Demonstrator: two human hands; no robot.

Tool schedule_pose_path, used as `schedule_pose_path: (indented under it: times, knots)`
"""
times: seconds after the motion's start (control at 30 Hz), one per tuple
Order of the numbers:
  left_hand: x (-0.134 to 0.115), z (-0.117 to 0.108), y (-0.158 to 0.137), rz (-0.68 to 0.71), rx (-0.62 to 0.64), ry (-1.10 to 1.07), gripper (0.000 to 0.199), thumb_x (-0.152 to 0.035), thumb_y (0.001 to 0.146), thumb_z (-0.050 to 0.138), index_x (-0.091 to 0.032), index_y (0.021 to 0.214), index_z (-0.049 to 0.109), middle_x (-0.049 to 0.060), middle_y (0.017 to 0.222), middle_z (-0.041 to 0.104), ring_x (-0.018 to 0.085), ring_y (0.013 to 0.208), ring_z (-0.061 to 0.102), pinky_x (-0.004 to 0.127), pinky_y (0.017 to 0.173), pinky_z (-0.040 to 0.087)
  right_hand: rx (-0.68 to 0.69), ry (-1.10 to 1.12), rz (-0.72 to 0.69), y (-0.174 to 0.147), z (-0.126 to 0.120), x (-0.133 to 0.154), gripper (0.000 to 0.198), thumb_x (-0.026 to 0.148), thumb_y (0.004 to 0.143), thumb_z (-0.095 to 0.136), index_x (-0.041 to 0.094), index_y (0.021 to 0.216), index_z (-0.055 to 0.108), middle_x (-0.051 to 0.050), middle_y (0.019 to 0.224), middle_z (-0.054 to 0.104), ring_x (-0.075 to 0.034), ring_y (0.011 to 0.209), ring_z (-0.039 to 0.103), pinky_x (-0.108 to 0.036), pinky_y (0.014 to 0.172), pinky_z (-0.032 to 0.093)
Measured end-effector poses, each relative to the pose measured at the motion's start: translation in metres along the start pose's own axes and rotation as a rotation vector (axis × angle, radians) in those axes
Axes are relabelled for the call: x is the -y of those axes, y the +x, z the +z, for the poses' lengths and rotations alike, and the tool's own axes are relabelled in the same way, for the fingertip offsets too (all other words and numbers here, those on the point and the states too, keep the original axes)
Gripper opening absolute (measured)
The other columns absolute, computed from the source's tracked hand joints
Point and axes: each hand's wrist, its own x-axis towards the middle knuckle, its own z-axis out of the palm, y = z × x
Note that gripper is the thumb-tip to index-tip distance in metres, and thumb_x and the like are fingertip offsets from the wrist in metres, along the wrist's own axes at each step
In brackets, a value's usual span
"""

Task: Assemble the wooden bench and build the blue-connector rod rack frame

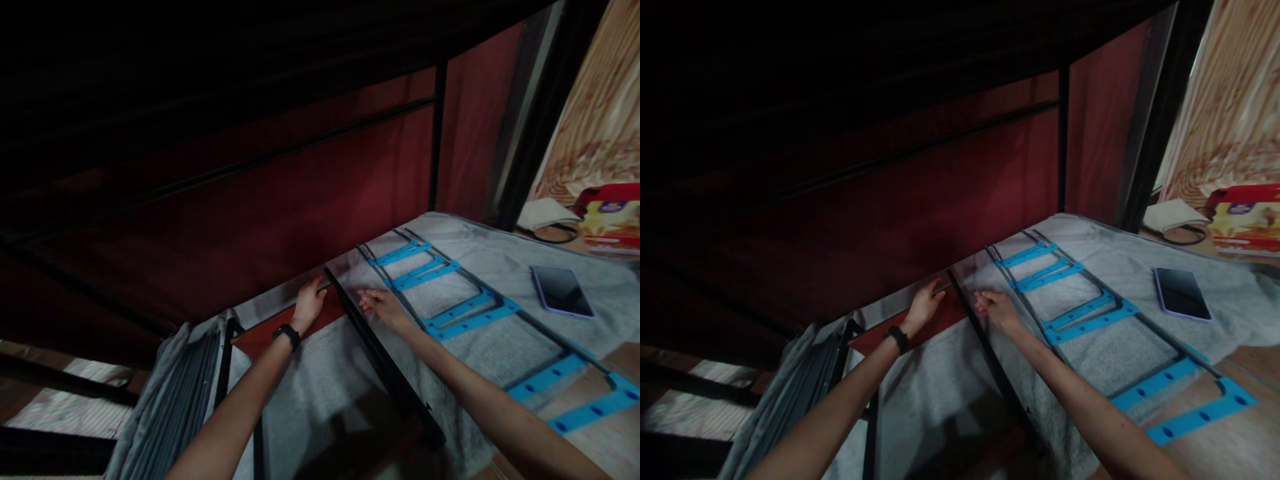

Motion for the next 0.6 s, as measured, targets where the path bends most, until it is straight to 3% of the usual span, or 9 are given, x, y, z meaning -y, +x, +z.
schedule_pose_path:
  times: [0.13, 0.3, 0.6]
  knots:
    - [0.015, 0.015, 0.018, -0.005, 0.165, 0.054, 0.039, -0.022, 0.091, 0.059, -0.016, 0.129, 0.062, 0.013, 0.132, 0.065, 0.024, 0.122, 0.06, 0.033, 0.105, 0.043, 0.034, -0.052, -0.036, 0.015, -0.009, -0.01, 0.037, 0.051, 0.068, 0.075, 0.021, 0.088, 0.065, 0.002, 0.066, 0.065, -0.012, 0.053, 0.057, -0.026, 0.051, 0.047]
    - [0.017, 0.022, 0.022, 0.025, 0.146, 0.196, 0.033, -0.024, 0.094, 0.053, -0.024, 0.125, 0.066, 0.008, 0.131, 0.066, 0.024, 0.119, 0.061, 0.034, 0.099, 0.046, 0.132, -0.124, -0.027, 0.027, -0.014, -0.007, 0.038, 0.056, 0.069, 0.073, 0.02, 0.078, 0.064, 0.001, 0.065, 0.064, -0.012, 0.057, 0.058, -0.025, 0.053, 0.047]
    - [0.02, 0.026, 0.02, 0.099, 0.126, 0.26, 0.03, -0.024, 0.095, 0.05, -0.027, 0.12, 0.066, 0.006, 0.124, 0.066, 0.023, 0.113, 0.061, 0.033, 0.096, 0.045, 0.035, -0.066, 0.046, 0.062, -0.01, -0.016, 0.043, 0.056, 0.057, 0.081, 0.021, 0.075, 0.065, -0.001, 0.064, 0.063, -0.014, 0.056, 0.057, -0.03, 0.053, 0.051]
